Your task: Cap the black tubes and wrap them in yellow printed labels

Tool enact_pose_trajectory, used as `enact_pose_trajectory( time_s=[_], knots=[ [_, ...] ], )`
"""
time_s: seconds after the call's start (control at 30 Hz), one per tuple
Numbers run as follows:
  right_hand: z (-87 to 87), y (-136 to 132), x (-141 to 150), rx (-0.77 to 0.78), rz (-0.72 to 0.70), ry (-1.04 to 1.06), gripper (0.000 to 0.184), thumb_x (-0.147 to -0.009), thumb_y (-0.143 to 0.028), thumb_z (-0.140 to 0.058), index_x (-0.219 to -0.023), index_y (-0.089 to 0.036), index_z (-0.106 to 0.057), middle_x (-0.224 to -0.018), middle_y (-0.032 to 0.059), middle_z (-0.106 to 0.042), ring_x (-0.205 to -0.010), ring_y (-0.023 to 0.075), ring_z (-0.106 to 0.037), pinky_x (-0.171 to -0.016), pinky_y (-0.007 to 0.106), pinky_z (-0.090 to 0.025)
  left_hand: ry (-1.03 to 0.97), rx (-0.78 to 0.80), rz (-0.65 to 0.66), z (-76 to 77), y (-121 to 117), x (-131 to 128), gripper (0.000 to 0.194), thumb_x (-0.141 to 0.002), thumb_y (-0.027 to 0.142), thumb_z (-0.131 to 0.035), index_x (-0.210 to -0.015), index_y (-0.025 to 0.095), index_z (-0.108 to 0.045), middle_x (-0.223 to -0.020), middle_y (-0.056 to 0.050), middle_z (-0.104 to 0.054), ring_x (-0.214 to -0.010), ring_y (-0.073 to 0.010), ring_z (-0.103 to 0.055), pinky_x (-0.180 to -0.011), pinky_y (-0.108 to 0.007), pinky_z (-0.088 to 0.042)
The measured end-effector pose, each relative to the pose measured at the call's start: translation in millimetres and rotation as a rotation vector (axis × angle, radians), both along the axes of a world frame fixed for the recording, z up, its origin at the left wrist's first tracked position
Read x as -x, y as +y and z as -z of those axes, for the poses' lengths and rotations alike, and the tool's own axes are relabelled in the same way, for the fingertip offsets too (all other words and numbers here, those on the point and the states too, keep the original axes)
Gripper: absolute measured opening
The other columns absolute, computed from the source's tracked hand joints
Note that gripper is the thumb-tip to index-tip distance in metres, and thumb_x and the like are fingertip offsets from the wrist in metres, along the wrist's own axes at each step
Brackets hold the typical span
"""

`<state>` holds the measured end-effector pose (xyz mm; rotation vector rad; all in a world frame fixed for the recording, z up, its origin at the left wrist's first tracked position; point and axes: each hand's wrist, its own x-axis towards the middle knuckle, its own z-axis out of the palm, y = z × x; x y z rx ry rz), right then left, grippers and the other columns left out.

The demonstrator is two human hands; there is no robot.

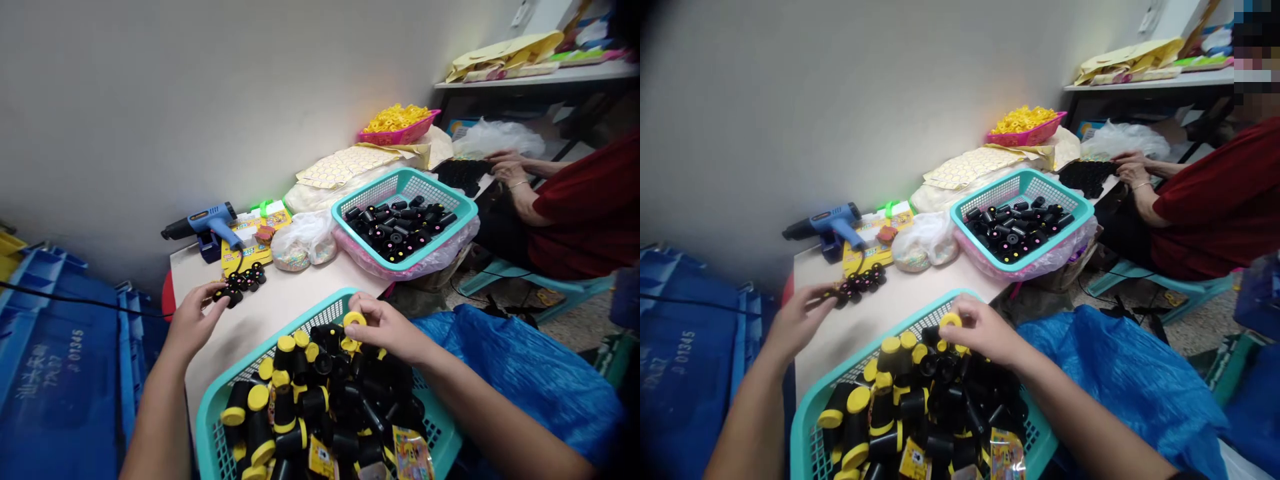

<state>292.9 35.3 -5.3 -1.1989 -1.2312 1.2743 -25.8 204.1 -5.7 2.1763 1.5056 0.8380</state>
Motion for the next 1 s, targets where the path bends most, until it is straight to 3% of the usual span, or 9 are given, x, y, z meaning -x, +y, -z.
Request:
enact_pose_trajectory(
  time_s=[0.07,0.2,0.37,0.47,0.53,0.6,0.73,0.87,1.0],
  knots=[
    [-6.3,0.0,7.1,-0.029,0.016,0.149,0.034,-0.073,-0.037,-0.072,-0.066,-0.018,-0.044,-0.086,0.0032,-0.064,-0.074,0.0128,-0.061,-0.067,0.024,-0.045,-0.207,0.105,0.031,-11.7,-34.8,0.2,0.046,-0.083,0.05,-0.05,-0.116,0.019,-0.055,-0.11,-0.009,-0.063,-0.091,-0.0236,-0.065,-0.082,-0.04,-0.054],
    [-17.5,-0.4,33.0,0.117,-0.082,0.34,0.036,-0.072,-0.038,-0.074,-0.073,-0.019,-0.044,-0.074,0.0031,-0.07,-0.052,0.0111,-0.062,-0.052,0.021,-0.044,-0.523,0.237,0.04,-25.1,-115.6,-16.1,0.046,-0.08,0.041,-0.062,-0.123,0.027,-0.052,-0.112,-0.004,-0.06,-0.09,-0.0205,-0.067,-0.077,-0.034,-0.058],
    [-21.8,-8.9,62.3,0.147,-0.24,0.283,0.033,-0.08,-0.047,-0.064,-0.085,-0.015,-0.062,-0.064,-0.0006,-0.065,-0.042,0.0066,-0.052,-0.041,0.018,-0.036,-0.596,0.343,0.148,-14.8,-176.4,-41.2,0.032,-0.072,0.034,-0.075,-0.102,0.027,-0.067,-0.1,-0.004,-0.07,-0.096,-0.0214,-0.067,-0.083,-0.029,-0.056],
    [-24.1,-17.5,69.9,0.065,-0.375,0.176,0.032,-0.089,-0.044,-0.055,-0.101,-0.018,-0.068,-0.086,0.0022,-0.067,-0.068,0.0089,-0.058,-0.061,0.021,-0.044,-0.575,0.271,0.17,-0.4,-190.2,-43.7,0.032,-0.076,0.038,-0.071,-0.107,0.029,-0.067,-0.11,-0.004,-0.07,-0.105,-0.0231,-0.064,-0.091,-0.033,-0.052],
    [-24.5,-21.9,73.2,0.031,-0.419,0.128,0.031,-0.091,-0.039,-0.054,-0.114,-0.023,-0.064,-0.095,0.0018,-0.064,-0.081,0.0103,-0.057,-0.074,0.024,-0.044,-0.534,0.23,0.204,7.3,-195.3,-42.4,0.034,-0.082,0.038,-0.065,-0.116,0.032,-0.063,-0.118,-0.004,-0.067,-0.112,-0.0232,-0.06,-0.096,-0.035,-0.049],
    [-22.6,-24.4,76.5,0.053,-0.392,0.154,0.036,-0.088,-0.037,-0.06,-0.121,-0.025,-0.058,-0.085,-0.0014,-0.06,-0.074,0.0092,-0.053,-0.07,0.023,-0.042,-0.479,0.23,0.265,10.9,-198.6,-41.5,0.037,-0.087,0.037,-0.057,-0.124,0.035,-0.056,-0.125,-0.003,-0.063,-0.117,-0.0227,-0.057,-0.099,-0.036,-0.046],
    [-14.9,-25.3,82.6,0.102,-0.288,0.272,0.042,-0.08,-0.035,-0.07,-0.116,-0.022,-0.053,-0.069,-0.007,-0.049,-0.058,0.006,-0.043,-0.056,0.018,-0.035,-0.39,0.196,0.336,6.8,-201.9,-44.6,0.038,-0.093,0.035,-0.048,-0.13,0.036,-0.046,-0.13,-0.004,-0.057,-0.119,-0.0217,-0.054,-0.1,-0.036,-0.045],
    [-8.7,-26.4,88.8,0.127,-0.252,0.304,0.041,-0.079,-0.031,-0.072,-0.112,-0.021,-0.051,-0.065,-0.0085,-0.047,-0.056,0.0047,-0.041,-0.054,0.017,-0.032,-0.284,0.102,0.334,-0.5,-204.3,-51.1,0.039,-0.094,0.03,-0.043,-0.132,0.032,-0.037,-0.129,-0.007,-0.052,-0.12,-0.0216,-0.05,-0.099,-0.036,-0.044],
    [-1.9,-28.7,96.6,0.153,-0.254,0.362,0.039,-0.076,-0.031,-0.075,-0.105,-0.021,-0.05,-0.062,-0.0096,-0.047,-0.054,0.0048,-0.04,-0.055,0.017,-0.032,-0.267,0.016,0.315,-1.8,-204.2,-54.5,0.028,-0.095,0.025,-0.036,-0.123,0.026,-0.038,-0.116,-0.009,-0.052,-0.11,-0.0198,-0.052,-0.093,-0.034,-0.046]
  ],
)
